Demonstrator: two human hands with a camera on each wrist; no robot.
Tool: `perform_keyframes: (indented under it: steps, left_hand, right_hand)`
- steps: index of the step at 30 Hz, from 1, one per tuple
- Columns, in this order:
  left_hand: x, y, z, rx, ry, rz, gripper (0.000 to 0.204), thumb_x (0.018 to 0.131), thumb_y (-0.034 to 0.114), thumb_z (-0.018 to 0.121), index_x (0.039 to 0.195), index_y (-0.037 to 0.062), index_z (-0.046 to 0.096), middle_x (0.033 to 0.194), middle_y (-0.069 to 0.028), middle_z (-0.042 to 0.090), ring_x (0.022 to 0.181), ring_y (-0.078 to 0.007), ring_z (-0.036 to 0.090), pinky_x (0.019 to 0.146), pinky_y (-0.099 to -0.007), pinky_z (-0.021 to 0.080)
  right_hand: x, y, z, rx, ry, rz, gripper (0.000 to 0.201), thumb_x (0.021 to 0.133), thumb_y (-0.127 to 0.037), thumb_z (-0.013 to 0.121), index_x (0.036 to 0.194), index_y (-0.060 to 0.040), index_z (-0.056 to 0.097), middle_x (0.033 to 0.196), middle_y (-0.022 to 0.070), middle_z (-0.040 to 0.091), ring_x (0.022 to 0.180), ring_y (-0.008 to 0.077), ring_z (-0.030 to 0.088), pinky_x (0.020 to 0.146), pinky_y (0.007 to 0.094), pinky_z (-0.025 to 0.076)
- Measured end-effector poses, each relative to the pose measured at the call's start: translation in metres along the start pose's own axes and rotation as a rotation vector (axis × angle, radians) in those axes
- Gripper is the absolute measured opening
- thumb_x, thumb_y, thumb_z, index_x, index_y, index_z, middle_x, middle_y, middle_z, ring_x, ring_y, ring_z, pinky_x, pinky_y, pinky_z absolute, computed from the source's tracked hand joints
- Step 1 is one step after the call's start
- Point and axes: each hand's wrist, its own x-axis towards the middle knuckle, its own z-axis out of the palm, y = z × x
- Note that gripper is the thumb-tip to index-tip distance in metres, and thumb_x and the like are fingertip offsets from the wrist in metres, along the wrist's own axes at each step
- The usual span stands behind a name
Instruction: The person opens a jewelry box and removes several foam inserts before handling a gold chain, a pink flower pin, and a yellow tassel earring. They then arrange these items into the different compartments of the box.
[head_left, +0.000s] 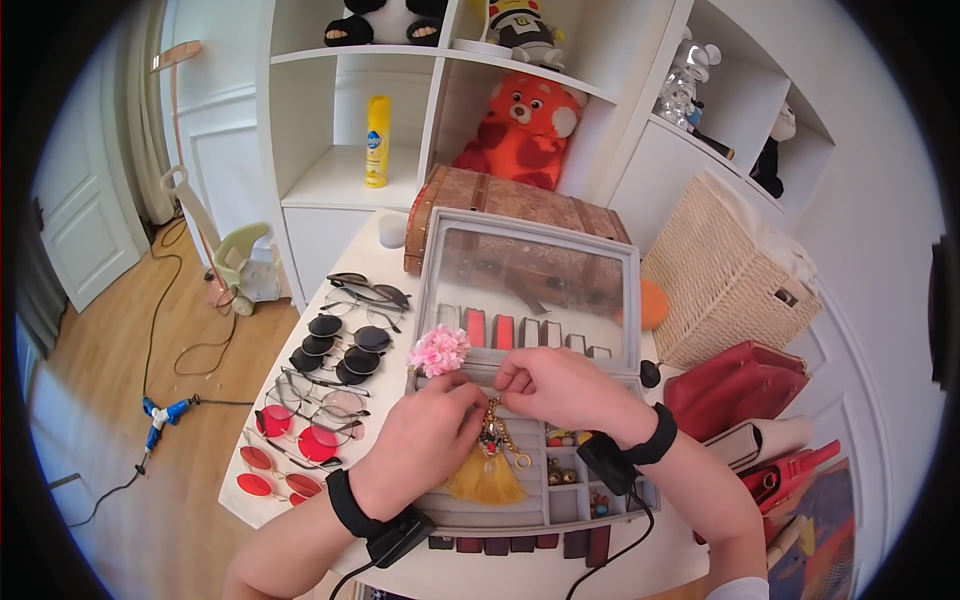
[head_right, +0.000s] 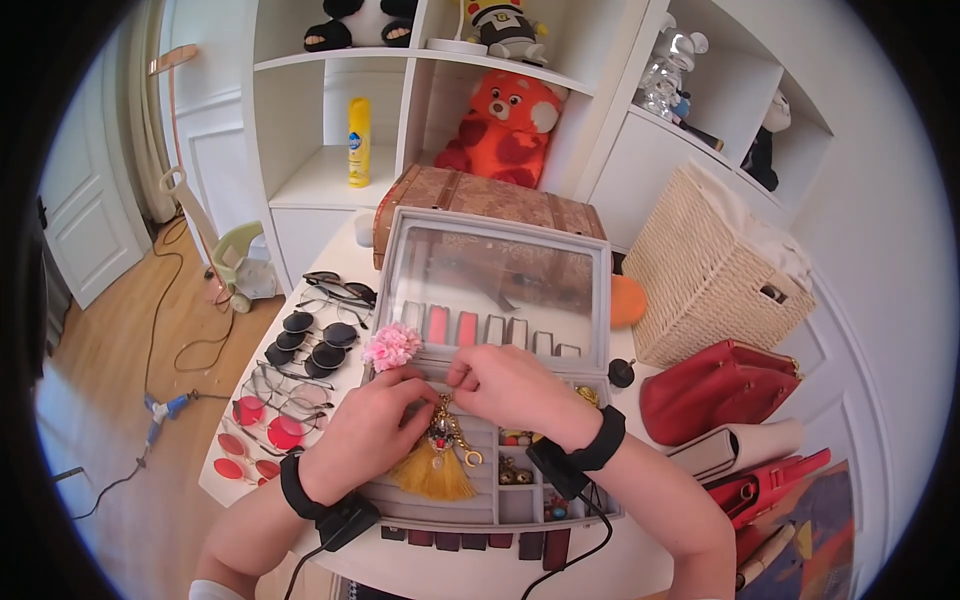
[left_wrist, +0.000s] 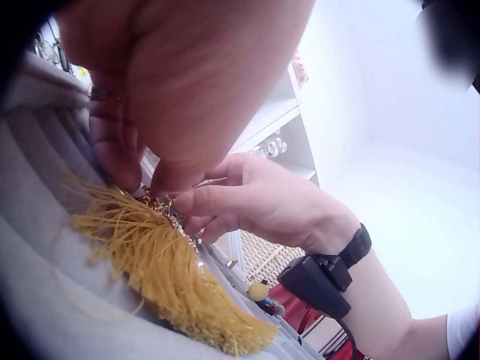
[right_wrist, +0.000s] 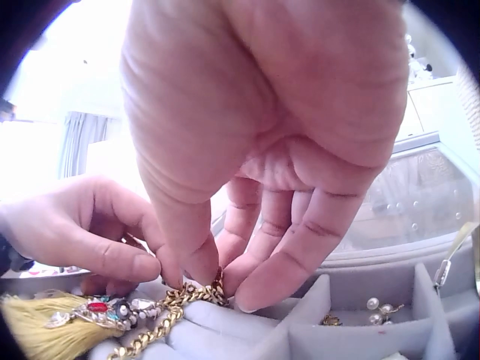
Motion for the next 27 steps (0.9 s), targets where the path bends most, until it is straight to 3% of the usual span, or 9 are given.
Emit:
perform_keyframes:
  steps: [8,14,27]
  left_hand:
    - [0.000,0.000,-0.001,-0.006,-0.002,-0.028,0.014,0.097,0.011,0.069,0.106,0.0008,0.074,0.111,-0.0190,0.074,0.098,-0.0422,0.072,0.088,-0.0475,0.058]
    - [0.000,0.002,-0.002,-0.024,0.003,-0.039,0.014,0.097,0.010,0.069,0.105,0.0007,0.074,0.111,-0.0191,0.073,0.099,-0.0424,0.072,0.088,-0.0477,0.058]
    - [0.000,0.001,-0.003,-0.047,0.018,0.013,0.017,0.095,0.007,0.066,0.108,0.0026,0.077,0.111,-0.0180,0.073,0.098,-0.0418,0.072,0.088,-0.0472,0.058]
  right_hand:
    - [-0.003,-0.005,0.002,0.135,0.077,0.042,0.018,0.092,-0.012,0.075,0.104,0.0006,0.070,0.088,0.0094,0.076,0.081,0.0183,0.074,0.076,0.0326,0.058]
    - [0.003,0.006,0.008,0.305,0.029,0.039,0.014,0.093,-0.006,0.075,0.103,0.0006,0.070,0.091,0.0054,0.074,0.085,0.0106,0.070,0.077,0.0266,0.057]
    - [0.000,-0.001,0.008,0.337,-0.019,0.064,0.017,0.095,-0.006,0.078,0.107,0.0005,0.069,0.092,0.0044,0.074,0.085,0.0089,0.070,0.077,0.0246,0.056]
